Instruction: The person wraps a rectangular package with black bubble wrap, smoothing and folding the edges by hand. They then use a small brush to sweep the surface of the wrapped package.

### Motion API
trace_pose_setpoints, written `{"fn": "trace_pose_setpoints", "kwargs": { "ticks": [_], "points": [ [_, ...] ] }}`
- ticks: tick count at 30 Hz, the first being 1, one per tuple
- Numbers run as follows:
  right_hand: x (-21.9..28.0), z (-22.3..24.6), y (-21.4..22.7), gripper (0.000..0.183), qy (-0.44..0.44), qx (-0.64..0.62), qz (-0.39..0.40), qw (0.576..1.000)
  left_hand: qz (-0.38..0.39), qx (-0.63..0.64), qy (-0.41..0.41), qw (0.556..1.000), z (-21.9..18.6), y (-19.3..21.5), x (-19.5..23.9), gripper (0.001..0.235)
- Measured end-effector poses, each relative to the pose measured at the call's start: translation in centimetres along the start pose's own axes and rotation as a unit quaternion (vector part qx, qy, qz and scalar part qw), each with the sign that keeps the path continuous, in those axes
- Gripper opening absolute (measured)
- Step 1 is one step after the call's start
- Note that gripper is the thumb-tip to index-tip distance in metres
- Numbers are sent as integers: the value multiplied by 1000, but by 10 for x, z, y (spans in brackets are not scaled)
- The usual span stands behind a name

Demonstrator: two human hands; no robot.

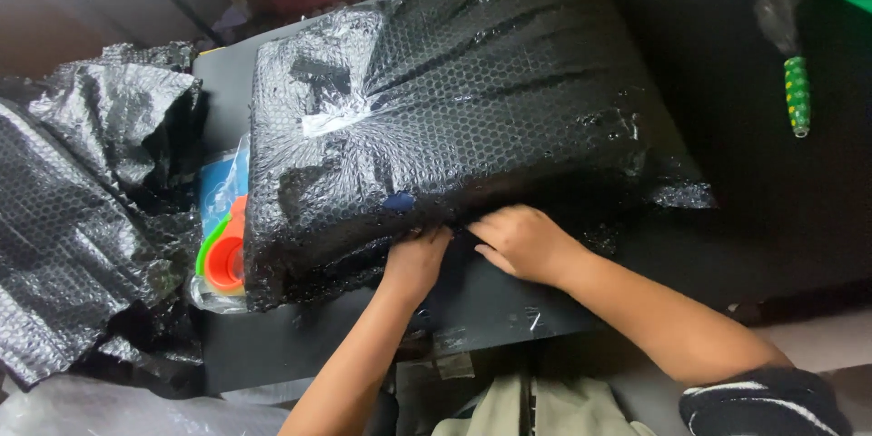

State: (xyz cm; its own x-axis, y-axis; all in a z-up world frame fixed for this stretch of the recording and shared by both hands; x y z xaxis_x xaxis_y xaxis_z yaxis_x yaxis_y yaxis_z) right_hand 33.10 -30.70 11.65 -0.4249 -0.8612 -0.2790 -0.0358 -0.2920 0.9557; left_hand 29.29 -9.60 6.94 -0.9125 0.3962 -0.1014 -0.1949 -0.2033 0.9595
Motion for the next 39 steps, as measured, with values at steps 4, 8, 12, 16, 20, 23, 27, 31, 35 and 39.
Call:
{"fn": "trace_pose_setpoints", "kwargs": {
  "ticks": [4, 8, 12, 16, 20, 23, 27, 31, 35, 39],
  "points": [
    [-3, 0, 7, 53, -36, 10, 89, 995, -7, -6, 5, 1000, 0, 3, 1, 17],
    [-10, 2, 4, 30, 10, 129, -70, 989, -29, 9, 29, 999, 1, -1, -1, 18],
    [-28, 3, -7, 34, -20, 259, -240, 935, -29, 33, 53, 998, 1, 8, -4, 20],
    [-36, -9, -27, 31, -19, 296, -275, 914, -28, 8, 49, 998, 0, 34, -3, 18],
    [-35, -10, -14, 38, -12, 278, -290, 916, -74, 24, 51, 996, -2, 34, 7, 9],
    [-34, -8, -5, 40, -11, 266, -292, 918, -171, 46, 39, 983, -13, 60, 22, 16],
    [-32, -4, 6, 38, -13, 245, -296, 923, -237, 81, -2, 968, -42, 35, 31, 18],
    [-32, -4, 3, 38, -14, 228, -301, 926, -146, 90, 45, 984, -35, 38, 24, 21],
    [-31, -3, 4, 36, -14, 232, -297, 926, -127, 180, 87, 972, -23, 81, 35, 27],
    [-30, -8, -6, 36, -8, 227, -290, 930, -159, 185, 165, 956, -2, 123, 78, 32]
  ]
}}
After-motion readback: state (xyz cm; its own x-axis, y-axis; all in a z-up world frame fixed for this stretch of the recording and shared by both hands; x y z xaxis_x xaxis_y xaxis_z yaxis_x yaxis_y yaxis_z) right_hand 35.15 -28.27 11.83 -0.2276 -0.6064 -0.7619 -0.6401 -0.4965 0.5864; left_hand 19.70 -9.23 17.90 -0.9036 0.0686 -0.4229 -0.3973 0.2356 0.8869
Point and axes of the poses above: each hand's wrist, its own x-axis away from the middle knuckle, its own y-axis out of the back of the hand, z = x × y, the point moved 3 cm from there along -x, towards the middle knuckle, and after that the axes turned 12 degrees about z, right-handed, at the moved point
